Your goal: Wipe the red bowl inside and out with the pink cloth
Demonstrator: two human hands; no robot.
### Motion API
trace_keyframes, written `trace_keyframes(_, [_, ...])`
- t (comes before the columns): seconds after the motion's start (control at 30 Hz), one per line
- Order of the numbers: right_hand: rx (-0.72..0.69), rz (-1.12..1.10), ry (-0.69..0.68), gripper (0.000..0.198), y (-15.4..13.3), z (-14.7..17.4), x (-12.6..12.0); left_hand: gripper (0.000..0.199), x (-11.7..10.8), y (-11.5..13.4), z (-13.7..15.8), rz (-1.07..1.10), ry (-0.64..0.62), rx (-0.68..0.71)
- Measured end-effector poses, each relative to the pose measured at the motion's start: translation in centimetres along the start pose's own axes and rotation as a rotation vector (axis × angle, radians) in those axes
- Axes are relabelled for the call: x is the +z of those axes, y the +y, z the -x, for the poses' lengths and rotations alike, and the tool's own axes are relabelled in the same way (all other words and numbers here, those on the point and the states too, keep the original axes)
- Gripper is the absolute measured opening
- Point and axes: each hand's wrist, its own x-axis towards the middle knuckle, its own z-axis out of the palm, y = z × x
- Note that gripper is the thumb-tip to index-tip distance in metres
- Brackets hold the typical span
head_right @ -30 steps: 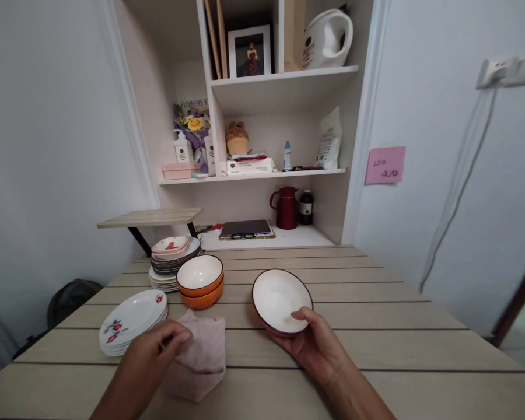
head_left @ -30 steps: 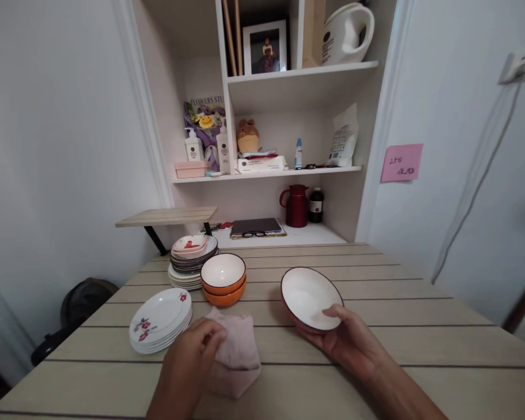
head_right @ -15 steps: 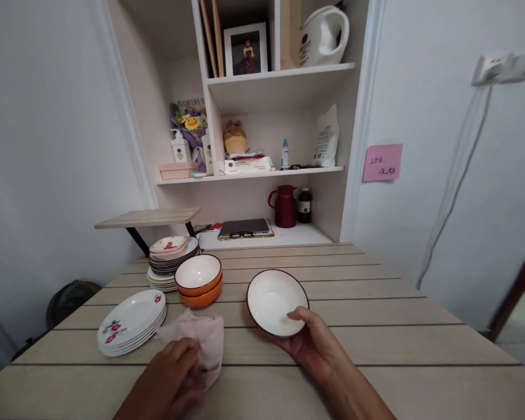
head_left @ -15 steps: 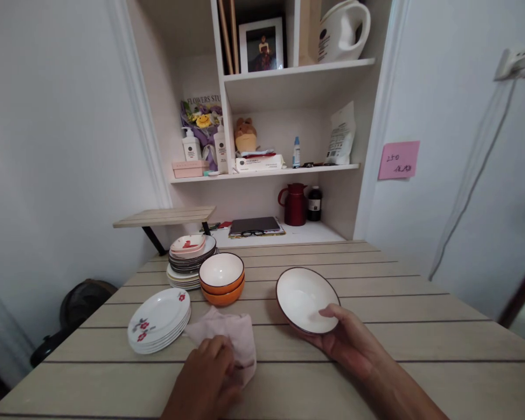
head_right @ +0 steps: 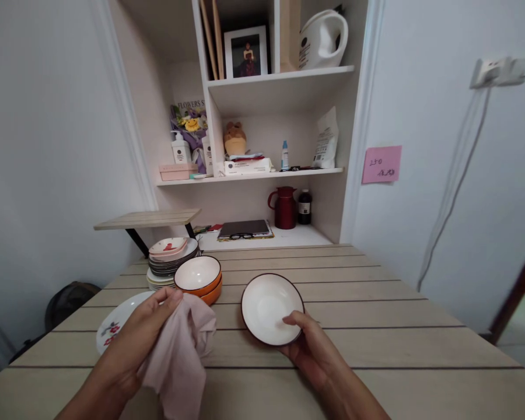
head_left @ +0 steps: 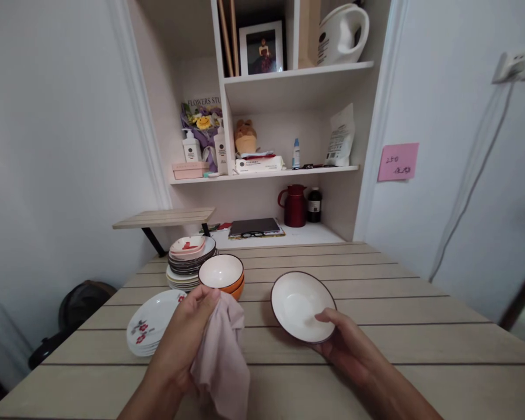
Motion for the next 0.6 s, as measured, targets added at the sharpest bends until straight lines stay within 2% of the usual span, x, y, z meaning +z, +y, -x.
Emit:
trace_keyframes(0.13, [-0.029, 0.007, -0.002, 0.048, 0.1, 0.0, 0.0, 0.057, 1.0, 0.7, -0.2, 0.171, -0.076, -0.074])
trace_keyframes(0.33, [-0.049, 0.003, -0.018, 0.043, 0.4, 0.2, 0.3, 0.059, 4.3, 0.6, 0.2, 0.258, -0.145, -0.109])
trace_keyframes(0.4, [-0.062, 0.003, -0.057, 0.04, 0.5, 0.4, 0.4, 0.056, 5.6, 0.1, 0.3, 0.241, -0.225, -0.107])
trace_keyframes(0.5, [-0.073, 0.027, -0.086, 0.031, 0.7, 0.4, 0.6, 0.045, 7.5, -0.7, 0.6, 0.153, -0.428, -0.064])
trace_keyframes(0.6, [-0.089, 0.037, -0.076, 0.024, 0.7, 0.3, 0.7, 0.026, 8.3, -1.5, 0.6, -0.045, -0.583, 0.082])
